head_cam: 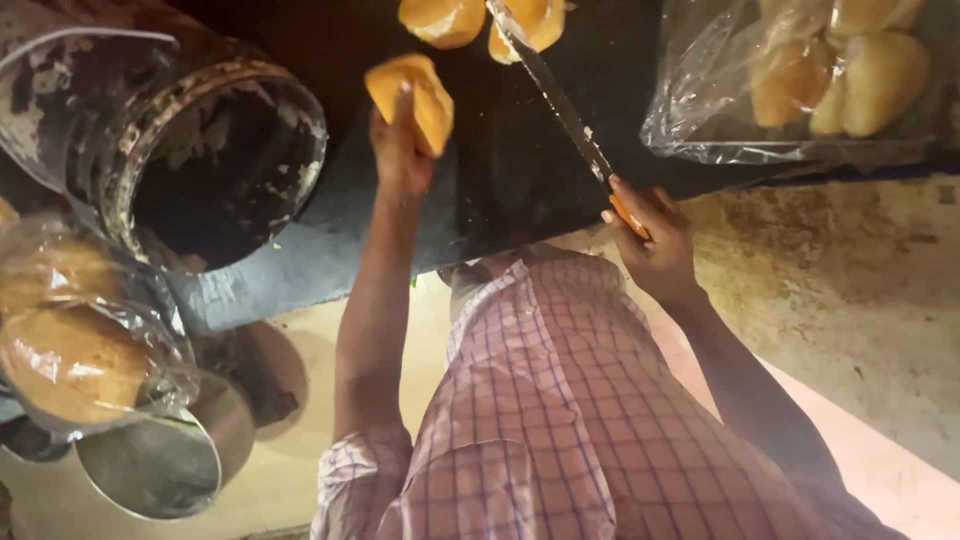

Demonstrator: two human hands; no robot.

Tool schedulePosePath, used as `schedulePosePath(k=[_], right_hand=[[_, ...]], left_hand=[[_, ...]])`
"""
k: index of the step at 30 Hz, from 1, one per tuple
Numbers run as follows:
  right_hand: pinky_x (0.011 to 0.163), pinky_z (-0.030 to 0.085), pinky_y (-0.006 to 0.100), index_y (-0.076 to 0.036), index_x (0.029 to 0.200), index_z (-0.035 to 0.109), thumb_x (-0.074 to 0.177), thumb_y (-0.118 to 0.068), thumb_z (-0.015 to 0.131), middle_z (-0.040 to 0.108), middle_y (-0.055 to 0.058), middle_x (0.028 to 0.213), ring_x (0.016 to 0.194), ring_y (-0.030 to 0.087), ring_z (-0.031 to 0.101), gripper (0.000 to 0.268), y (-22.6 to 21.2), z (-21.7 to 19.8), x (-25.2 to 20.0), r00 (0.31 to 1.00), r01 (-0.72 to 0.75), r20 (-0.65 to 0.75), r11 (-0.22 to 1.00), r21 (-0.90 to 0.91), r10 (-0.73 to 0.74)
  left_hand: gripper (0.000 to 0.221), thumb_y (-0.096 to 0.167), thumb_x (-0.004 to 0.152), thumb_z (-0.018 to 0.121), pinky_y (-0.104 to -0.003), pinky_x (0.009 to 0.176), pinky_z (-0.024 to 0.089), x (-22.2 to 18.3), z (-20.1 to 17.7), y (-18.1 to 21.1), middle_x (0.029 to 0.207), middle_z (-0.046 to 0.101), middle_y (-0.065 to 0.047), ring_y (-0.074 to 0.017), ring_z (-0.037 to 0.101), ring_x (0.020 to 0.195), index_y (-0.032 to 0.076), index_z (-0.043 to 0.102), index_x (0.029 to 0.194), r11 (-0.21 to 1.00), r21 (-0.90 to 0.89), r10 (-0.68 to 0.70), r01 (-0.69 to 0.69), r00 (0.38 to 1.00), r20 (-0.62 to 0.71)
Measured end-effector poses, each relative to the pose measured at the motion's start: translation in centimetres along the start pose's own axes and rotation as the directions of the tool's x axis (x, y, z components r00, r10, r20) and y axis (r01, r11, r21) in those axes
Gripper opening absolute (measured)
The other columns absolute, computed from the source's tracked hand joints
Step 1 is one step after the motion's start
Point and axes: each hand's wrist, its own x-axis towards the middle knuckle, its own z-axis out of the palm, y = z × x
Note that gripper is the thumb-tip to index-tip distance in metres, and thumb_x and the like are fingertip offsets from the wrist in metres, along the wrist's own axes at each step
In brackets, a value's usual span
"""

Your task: The person slices open buns, spreads a white substance inside them using a knife, and places the filled buns onto the counter. They repeat this process for several buns, occasionally retrieving more from a plastic bag.

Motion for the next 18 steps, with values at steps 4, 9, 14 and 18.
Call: schedulePosePath(k=[4, 9, 14, 18], right_hand=[[0.080, 0.051, 0.031, -0.002, 0.137, 0.066, 0.097, 0.000, 0.075, 0.069, 0.013, 0.108, 0.094, 0.020, 0.064, 0.041, -0.3, -0.5, -0.6, 0.998, 0.021, -0.054, 0.999, -0.042, -0.023], [0.089, 0.052, 0.031, -0.002, 0.138, 0.064, 0.098, 0.001, 0.074, 0.068, 0.013, 0.113, 0.102, 0.023, 0.065, 0.042, -1.2, -0.4, -1.9, 0.987, 0.060, -0.148, 0.997, -0.047, -0.067], [0.086, 0.051, 0.031, 0.000, 0.134, 0.066, 0.094, 0.003, 0.075, 0.066, 0.013, 0.110, 0.098, 0.022, 0.064, 0.041, -1.3, 0.6, -3.0, 0.968, -0.026, -0.250, 0.999, -0.021, 0.020], [0.083, 0.051, 0.031, 0.001, 0.135, 0.064, 0.098, 0.000, 0.074, 0.065, 0.012, 0.110, 0.096, 0.021, 0.062, 0.039, -1.7, 0.9, -4.5, 0.923, -0.033, -0.381, 0.998, 0.047, 0.048]], left_hand=[[0.062, 0.034, 0.098, 0.071, -0.048, 0.094, 0.059, 7.7, 0.2, 2.5, 0.130, 0.065, -0.019, -0.0334, 0.067, 0.113, -0.002, 0.048, 0.142, 0.989, -0.072, 0.120, -0.132, 0.981, -0.152], [0.091, 0.042, 0.098, 0.070, -0.044, 0.123, 0.026, 6.1, -0.6, -0.8, 0.161, 0.031, -0.014, -0.0276, 0.041, 0.144, 0.011, 0.012, 0.161, 0.980, 0.185, 0.115, -0.068, 0.961, -0.252], [0.060, 0.022, 0.100, 0.072, -0.035, 0.114, 0.041, 0.9, -3.8, -5.9, 0.146, 0.054, -0.016, -0.0229, 0.054, 0.133, -0.002, 0.046, 0.148, 0.809, 0.544, 0.218, -0.223, 0.973, 0.074], [0.037, 0.011, 0.104, 0.066, -0.029, 0.101, 0.053, -2.3, -1.9, -5.1, 0.125, 0.069, -0.012, -0.0169, 0.065, 0.113, -0.003, 0.058, 0.138, 0.827, 0.503, 0.038, -0.251, 0.918, 0.395]])
